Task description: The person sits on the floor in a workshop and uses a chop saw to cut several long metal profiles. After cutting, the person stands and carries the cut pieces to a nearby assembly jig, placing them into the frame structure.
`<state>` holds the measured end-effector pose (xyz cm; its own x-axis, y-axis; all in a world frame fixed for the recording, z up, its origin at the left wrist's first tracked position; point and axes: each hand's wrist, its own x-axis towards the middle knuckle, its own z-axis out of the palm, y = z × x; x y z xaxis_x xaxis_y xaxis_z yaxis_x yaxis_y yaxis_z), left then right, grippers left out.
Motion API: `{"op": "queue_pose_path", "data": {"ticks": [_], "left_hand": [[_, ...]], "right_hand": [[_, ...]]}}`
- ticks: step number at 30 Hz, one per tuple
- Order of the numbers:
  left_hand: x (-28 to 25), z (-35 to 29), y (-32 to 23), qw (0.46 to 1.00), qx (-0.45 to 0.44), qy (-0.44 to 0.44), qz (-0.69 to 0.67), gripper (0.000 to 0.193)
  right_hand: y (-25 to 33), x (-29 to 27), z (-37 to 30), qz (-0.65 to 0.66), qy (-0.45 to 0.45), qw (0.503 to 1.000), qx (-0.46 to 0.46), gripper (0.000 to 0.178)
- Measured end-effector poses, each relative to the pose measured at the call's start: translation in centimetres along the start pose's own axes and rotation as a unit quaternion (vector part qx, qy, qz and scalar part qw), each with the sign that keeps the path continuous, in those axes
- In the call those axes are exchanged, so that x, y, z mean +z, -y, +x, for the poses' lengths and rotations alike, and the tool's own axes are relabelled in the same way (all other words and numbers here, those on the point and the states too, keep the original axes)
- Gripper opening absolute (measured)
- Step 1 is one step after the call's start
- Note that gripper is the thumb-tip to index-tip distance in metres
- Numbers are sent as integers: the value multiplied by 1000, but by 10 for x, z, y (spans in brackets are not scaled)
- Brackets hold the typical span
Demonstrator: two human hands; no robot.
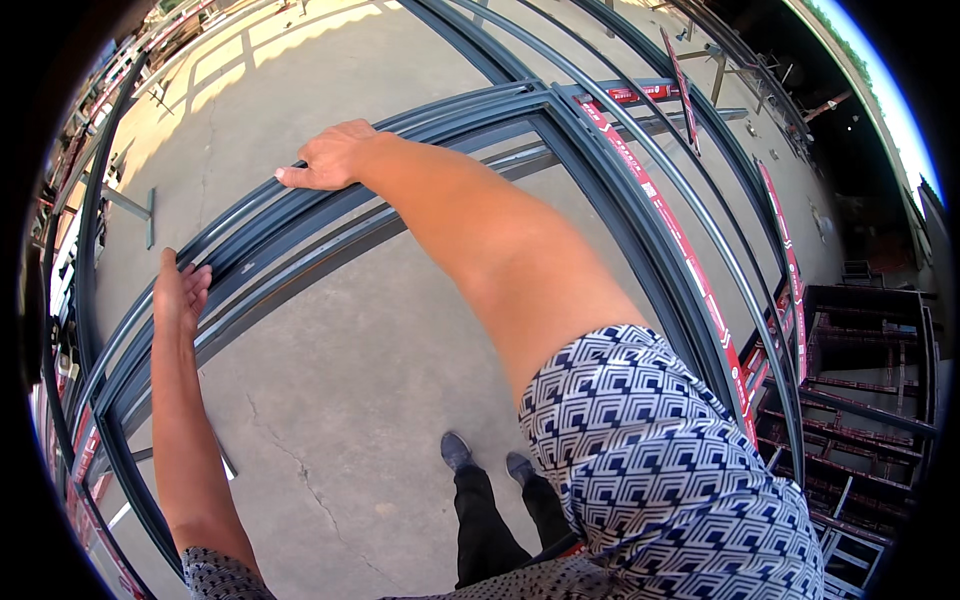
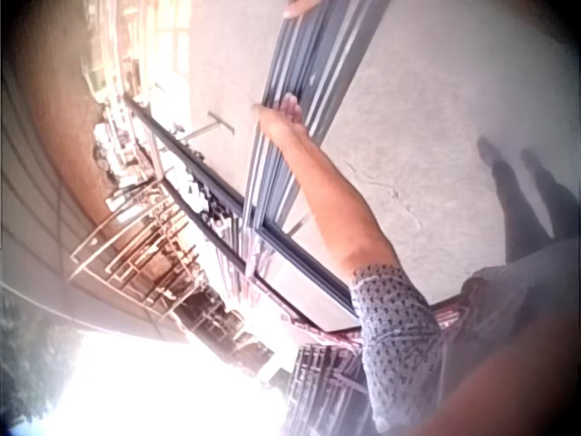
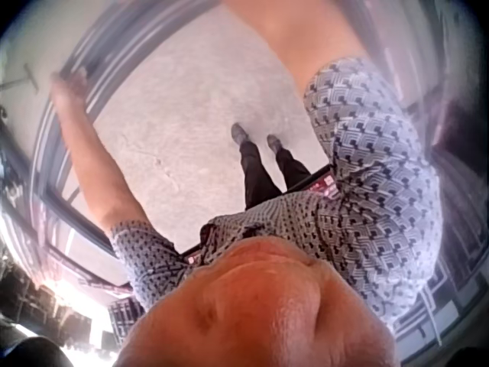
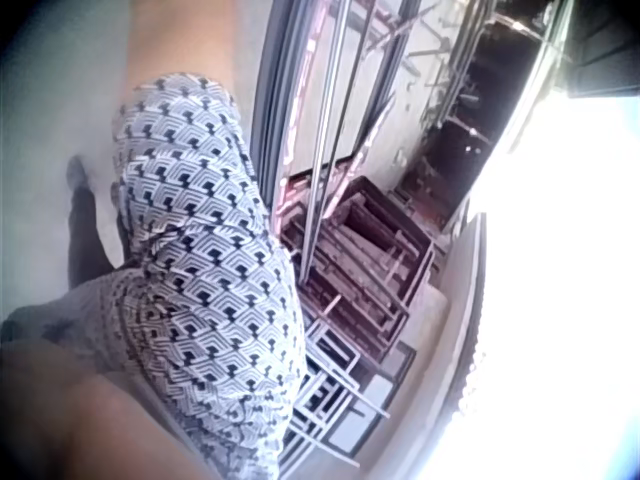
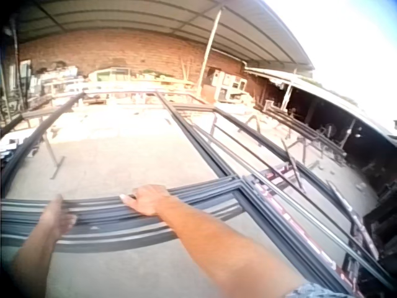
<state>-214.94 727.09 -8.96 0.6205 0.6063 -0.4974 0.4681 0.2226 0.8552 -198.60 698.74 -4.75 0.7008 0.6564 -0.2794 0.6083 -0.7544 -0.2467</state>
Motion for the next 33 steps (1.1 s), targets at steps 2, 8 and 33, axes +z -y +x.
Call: {"op": "queue_pose_path", "data": {"ticks": [2, 8, 33], "left_hand": [[-4, 4, 2, 1000, 3, -3, 14, 65], [-8, 4, 7, 998, 15, -14, 58, 55], [-2, 13, 4, 740, 515, -86, 425, 55]], "right_hand": [[-2, 2, 1, -2, -2, 1000, 3, 81], [-15, 17, 5, -18, -43, 999, -17, 82], [-14, 28, 5, -33, -33, 999, 12, 72]]}}
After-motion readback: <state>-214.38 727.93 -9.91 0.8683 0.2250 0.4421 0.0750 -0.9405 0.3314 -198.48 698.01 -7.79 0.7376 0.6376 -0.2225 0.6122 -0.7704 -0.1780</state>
